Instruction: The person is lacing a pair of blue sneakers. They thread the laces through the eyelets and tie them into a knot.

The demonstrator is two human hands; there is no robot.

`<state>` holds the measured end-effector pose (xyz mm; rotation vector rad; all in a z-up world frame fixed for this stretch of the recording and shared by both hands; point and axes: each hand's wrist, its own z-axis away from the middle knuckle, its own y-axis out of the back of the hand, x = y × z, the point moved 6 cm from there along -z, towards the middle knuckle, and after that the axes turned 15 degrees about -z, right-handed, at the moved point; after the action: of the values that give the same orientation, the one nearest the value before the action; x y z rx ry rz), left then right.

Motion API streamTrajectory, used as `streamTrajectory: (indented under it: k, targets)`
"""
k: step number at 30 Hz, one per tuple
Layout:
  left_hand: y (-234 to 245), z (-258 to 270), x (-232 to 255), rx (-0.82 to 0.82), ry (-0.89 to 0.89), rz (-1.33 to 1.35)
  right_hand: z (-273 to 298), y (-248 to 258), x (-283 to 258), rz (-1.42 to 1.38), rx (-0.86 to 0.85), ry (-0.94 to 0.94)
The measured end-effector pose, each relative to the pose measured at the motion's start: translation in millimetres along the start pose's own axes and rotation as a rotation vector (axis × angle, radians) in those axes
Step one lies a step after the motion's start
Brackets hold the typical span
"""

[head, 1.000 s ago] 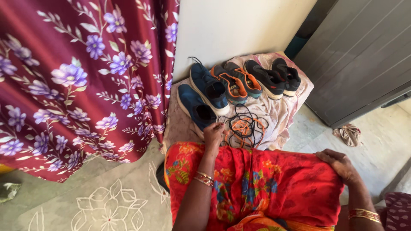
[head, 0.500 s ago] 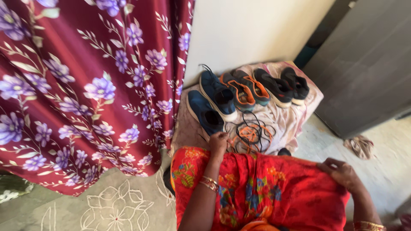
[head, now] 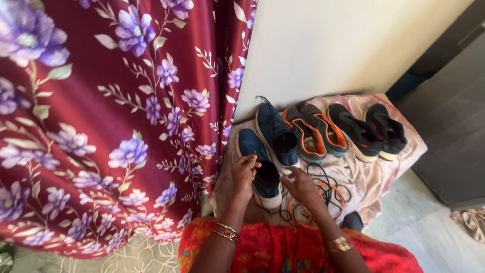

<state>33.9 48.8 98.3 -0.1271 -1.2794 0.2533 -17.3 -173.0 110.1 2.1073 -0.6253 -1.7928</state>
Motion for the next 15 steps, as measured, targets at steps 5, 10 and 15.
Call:
streamTrajectory:
  k: [5,10,15]
  targets:
    - [-5.2,-5.3,-12.4,0.025,0.050,-0.039,-59.8,-62.0,19.1,0.286,0.039,0.062]
    - [-15.3,-9.6,-45.3,-0.033,0.039,-0.210,-59.1,-65.0,45.8,0.113,0.065,0.027]
    - [-20.3,-7.1,-68.8,-0.020,-0.064,-0.456,-46.4,-56.4,22.2,-0.064,0.047,-0.039]
